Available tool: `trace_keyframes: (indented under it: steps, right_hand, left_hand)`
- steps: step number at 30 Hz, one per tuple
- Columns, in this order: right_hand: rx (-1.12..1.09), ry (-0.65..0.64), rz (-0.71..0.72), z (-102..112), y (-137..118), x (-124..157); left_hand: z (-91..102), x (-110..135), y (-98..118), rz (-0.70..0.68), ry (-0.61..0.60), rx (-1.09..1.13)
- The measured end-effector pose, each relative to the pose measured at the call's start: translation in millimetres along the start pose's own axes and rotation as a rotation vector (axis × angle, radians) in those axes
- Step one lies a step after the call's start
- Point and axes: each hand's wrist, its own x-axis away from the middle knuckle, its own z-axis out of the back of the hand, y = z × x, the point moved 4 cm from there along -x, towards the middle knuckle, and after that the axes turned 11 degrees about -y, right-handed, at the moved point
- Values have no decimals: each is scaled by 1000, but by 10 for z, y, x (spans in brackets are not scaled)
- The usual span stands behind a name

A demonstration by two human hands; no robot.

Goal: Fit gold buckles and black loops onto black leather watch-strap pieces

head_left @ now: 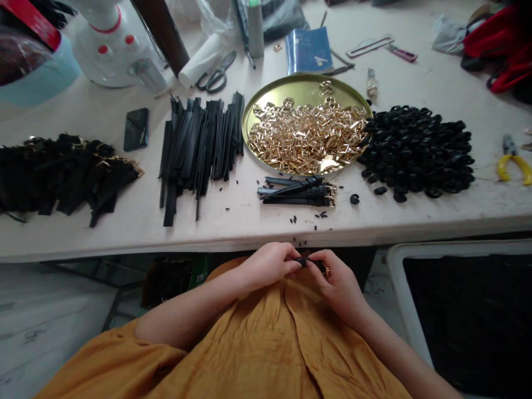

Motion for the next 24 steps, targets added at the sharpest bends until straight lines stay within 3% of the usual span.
trace_keyframes:
  steps: [6,13,18,24]
  right_hand:
    - [-43,-103,36,-125,23,102]
    - [-272,-12,-35,-180,100,179]
    - [-153,-134,51,-243,87,263]
    - [38,-318,140,-262,43,328]
  left_hand:
    - [-142,64,-7,9,-58,-22]
    - [-235,122,-179,38,-178,341]
    - [-380,131,-256,69,-156,523]
    - [-470,206,-263,87,-144,408]
